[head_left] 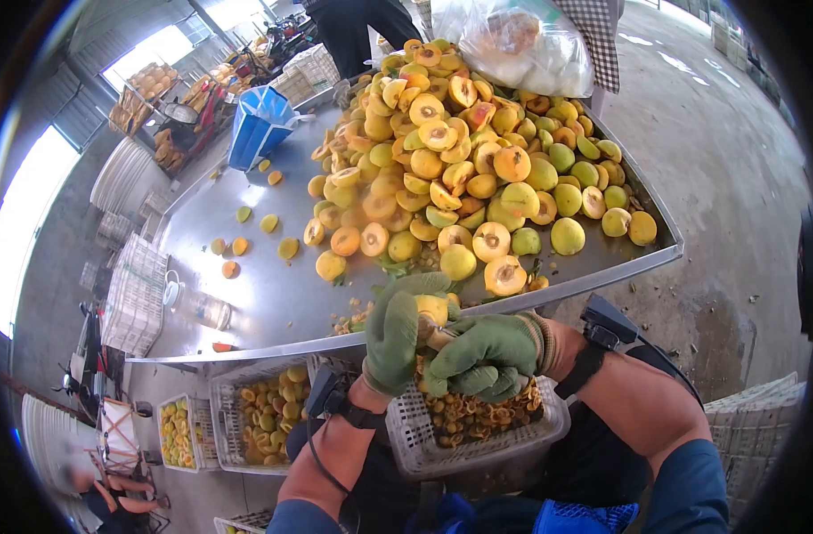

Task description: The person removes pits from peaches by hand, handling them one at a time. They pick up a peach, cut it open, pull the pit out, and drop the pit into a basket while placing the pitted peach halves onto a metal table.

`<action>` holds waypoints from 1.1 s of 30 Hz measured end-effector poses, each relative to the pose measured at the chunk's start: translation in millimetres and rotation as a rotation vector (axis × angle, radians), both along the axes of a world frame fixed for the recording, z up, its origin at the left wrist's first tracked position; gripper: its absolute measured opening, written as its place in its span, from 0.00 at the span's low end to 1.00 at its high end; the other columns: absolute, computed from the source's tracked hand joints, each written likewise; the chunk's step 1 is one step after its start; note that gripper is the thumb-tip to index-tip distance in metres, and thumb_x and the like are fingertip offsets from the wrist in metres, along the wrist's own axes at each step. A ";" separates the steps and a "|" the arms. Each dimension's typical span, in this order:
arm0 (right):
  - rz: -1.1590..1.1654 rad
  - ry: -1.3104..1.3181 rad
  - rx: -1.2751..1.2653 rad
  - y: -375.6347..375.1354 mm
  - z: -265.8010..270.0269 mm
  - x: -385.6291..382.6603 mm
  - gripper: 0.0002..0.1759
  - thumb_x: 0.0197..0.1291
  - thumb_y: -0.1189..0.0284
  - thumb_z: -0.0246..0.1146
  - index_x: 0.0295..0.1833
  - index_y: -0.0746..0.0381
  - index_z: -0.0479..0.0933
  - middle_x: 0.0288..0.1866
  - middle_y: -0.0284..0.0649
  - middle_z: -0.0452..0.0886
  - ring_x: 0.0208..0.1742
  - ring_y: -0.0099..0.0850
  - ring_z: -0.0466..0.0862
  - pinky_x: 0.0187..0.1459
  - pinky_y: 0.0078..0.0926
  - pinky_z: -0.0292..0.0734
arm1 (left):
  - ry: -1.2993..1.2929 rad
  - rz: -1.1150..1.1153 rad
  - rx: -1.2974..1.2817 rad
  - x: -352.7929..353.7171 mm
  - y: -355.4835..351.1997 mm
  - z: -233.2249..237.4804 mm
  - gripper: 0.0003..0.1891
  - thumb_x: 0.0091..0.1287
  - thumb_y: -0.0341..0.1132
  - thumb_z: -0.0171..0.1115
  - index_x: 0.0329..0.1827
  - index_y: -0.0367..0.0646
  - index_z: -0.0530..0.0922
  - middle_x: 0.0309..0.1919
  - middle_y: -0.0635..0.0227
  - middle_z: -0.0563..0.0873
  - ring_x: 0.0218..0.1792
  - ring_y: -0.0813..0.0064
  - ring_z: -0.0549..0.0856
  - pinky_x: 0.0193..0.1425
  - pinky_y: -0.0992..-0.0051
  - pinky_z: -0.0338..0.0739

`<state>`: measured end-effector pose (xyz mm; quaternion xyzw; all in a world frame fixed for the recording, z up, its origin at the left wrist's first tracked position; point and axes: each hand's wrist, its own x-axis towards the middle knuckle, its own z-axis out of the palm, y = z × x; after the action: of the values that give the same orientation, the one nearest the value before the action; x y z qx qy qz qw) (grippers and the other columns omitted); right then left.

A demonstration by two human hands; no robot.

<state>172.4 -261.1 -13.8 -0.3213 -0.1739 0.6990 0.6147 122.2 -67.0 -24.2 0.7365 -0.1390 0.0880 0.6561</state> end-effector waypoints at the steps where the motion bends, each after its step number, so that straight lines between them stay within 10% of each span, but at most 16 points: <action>1: 0.010 0.040 0.021 0.9 -3.9 -1.2 0.13 0.67 0.60 0.64 0.43 0.60 0.82 0.20 0.29 0.73 0.13 0.19 0.68 0.13 0.20 0.59 | -0.069 0.031 0.099 0.2 0.5 -2.5 0.30 0.82 0.55 0.46 0.63 0.33 0.76 0.47 0.58 0.88 0.46 0.67 0.89 0.54 0.65 0.86; 3: 0.030 0.121 0.062 2.2 -6.8 -5.4 0.13 0.68 0.61 0.64 0.43 0.61 0.82 0.19 0.29 0.71 0.11 0.19 0.65 0.11 0.20 0.57 | -0.029 0.031 0.060 -2.2 -1.5 -1.4 0.29 0.82 0.55 0.47 0.64 0.33 0.76 0.47 0.58 0.88 0.46 0.68 0.89 0.54 0.66 0.86; 6: -0.207 -0.549 -0.185 6.7 28.9 -25.0 0.14 0.72 0.62 0.61 0.47 0.63 0.80 0.17 0.27 0.68 0.11 0.17 0.64 0.10 0.18 0.55 | 0.181 -0.030 -0.225 -12.2 -3.4 4.6 0.27 0.81 0.51 0.50 0.65 0.33 0.75 0.51 0.57 0.86 0.48 0.68 0.88 0.55 0.68 0.85; 15: 0.060 0.382 0.275 -0.3 -2.5 -61.8 0.16 0.76 0.65 0.55 0.48 0.68 0.79 0.15 0.27 0.69 0.08 0.16 0.64 0.08 0.16 0.58 | 0.130 0.035 -0.249 -54.7 -12.8 7.5 0.27 0.83 0.49 0.45 0.66 0.32 0.75 0.51 0.59 0.87 0.47 0.71 0.87 0.55 0.70 0.82; 21: -0.058 0.334 0.307 -19.9 -4.5 -81.1 0.18 0.74 0.65 0.57 0.47 0.73 0.78 0.15 0.32 0.72 0.09 0.20 0.67 0.11 0.20 0.62 | 0.229 -0.035 -0.405 -69.9 -5.0 1.6 0.33 0.85 0.55 0.35 0.67 0.33 0.76 0.47 0.62 0.88 0.43 0.76 0.87 0.50 0.73 0.83; 26: -0.201 -0.777 -0.528 -22.0 22.4 -101.4 0.22 0.68 0.51 0.65 0.46 0.59 0.86 0.23 0.29 0.78 0.22 0.22 0.78 0.25 0.24 0.77 | 0.236 0.104 -0.232 -86.9 32.2 -3.5 0.35 0.84 0.59 0.36 0.67 0.36 0.78 0.41 0.67 0.88 0.35 0.84 0.85 0.33 0.84 0.79; 31: -0.939 -1.152 0.029 16.9 -7.1 -125.9 0.20 0.65 0.63 0.70 0.58 0.60 0.82 0.36 0.40 0.87 0.32 0.35 0.86 0.37 0.30 0.81 | 0.400 0.190 -0.171 -108.0 24.0 7.1 0.37 0.79 0.67 0.43 0.60 0.39 0.82 0.37 0.71 0.89 0.24 0.84 0.83 0.25 0.84 0.75; 33: -0.893 -1.496 0.062 19.9 -3.6 -125.3 0.23 0.64 0.64 0.70 0.63 0.58 0.79 0.40 0.46 0.88 0.36 0.44 0.88 0.40 0.34 0.82 | 0.292 0.124 -0.179 -107.7 19.1 3.9 0.34 0.83 0.59 0.41 0.62 0.35 0.81 0.46 0.67 0.88 0.38 0.80 0.86 0.44 0.78 0.80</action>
<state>47.1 -241.3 -17.4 -0.7172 -0.4088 -0.0068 0.5643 14.5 -47.9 -20.3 0.6872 0.0118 0.0325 0.7256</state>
